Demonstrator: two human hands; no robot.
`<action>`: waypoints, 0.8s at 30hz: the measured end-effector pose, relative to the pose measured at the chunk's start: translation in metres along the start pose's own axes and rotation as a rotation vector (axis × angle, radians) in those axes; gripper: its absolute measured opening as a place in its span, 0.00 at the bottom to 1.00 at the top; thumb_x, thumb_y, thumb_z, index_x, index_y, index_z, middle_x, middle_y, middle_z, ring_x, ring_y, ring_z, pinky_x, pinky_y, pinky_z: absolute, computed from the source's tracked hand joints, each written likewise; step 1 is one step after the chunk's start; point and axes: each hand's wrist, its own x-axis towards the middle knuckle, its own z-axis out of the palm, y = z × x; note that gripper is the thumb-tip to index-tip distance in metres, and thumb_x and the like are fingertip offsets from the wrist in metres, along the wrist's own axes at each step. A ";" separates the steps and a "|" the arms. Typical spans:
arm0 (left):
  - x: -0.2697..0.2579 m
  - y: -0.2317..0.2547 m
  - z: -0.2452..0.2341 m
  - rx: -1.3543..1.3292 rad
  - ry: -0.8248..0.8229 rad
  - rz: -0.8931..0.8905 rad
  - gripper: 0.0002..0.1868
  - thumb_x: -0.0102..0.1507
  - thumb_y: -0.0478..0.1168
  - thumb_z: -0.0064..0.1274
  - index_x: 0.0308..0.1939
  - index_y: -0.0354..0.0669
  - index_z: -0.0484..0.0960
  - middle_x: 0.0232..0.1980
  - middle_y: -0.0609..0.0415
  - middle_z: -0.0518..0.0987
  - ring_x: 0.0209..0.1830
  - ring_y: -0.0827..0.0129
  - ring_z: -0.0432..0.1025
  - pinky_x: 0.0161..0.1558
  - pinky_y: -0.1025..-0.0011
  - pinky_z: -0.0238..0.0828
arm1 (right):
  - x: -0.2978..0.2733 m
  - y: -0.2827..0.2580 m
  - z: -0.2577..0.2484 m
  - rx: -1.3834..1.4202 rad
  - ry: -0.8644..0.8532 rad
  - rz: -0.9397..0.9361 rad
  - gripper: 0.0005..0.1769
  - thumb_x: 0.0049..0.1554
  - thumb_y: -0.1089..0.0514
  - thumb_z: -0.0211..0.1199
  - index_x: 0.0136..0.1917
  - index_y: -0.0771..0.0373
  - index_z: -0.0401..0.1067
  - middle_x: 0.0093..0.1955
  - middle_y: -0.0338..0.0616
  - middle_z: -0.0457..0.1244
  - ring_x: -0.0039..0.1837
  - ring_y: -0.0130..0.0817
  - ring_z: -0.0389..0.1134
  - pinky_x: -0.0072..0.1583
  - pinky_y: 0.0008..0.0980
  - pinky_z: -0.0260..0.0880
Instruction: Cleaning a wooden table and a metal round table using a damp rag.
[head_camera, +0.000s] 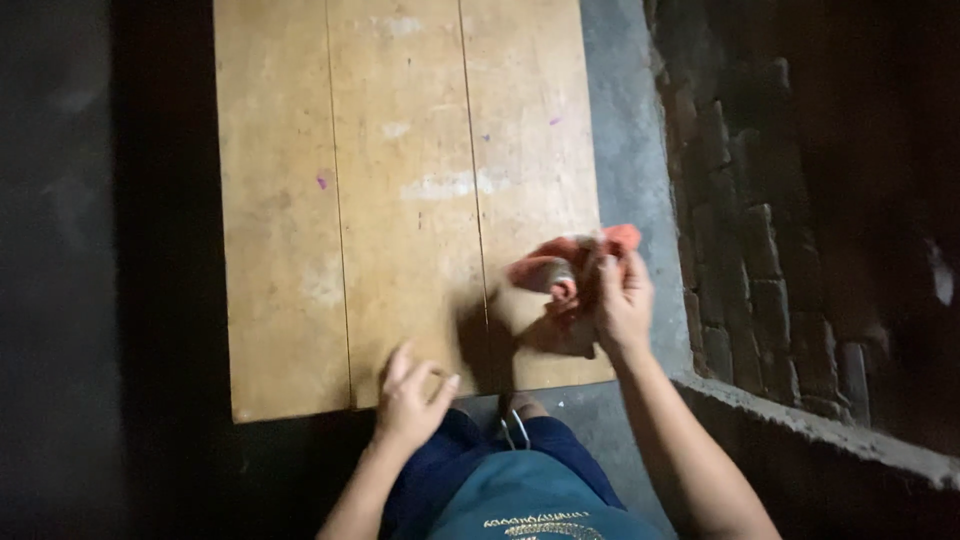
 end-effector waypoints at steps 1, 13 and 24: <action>0.002 -0.003 0.001 0.006 0.006 -0.009 0.15 0.59 0.54 0.64 0.36 0.48 0.84 0.71 0.36 0.71 0.72 0.40 0.65 0.71 0.53 0.61 | -0.003 0.004 -0.012 0.005 -0.011 0.005 0.09 0.70 0.58 0.52 0.59 0.65 0.70 0.49 0.36 0.64 0.48 0.23 0.63 0.51 0.26 0.68; 0.057 0.004 0.099 0.435 0.143 -0.132 0.39 0.62 0.58 0.54 0.74 0.48 0.65 0.80 0.28 0.49 0.82 0.32 0.38 0.72 0.28 0.31 | -0.081 0.087 -0.024 -1.199 -0.674 -0.609 0.34 0.50 0.36 0.64 0.68 0.44 0.71 0.72 0.59 0.59 0.74 0.63 0.51 0.65 0.70 0.49; 0.067 -0.014 0.123 0.509 -0.022 0.046 0.45 0.59 0.63 0.51 0.73 0.41 0.65 0.79 0.29 0.54 0.80 0.35 0.45 0.72 0.30 0.34 | 0.077 0.106 0.024 -1.385 -0.537 -0.453 0.36 0.56 0.36 0.59 0.75 0.46 0.65 0.78 0.55 0.53 0.81 0.61 0.46 0.74 0.74 0.38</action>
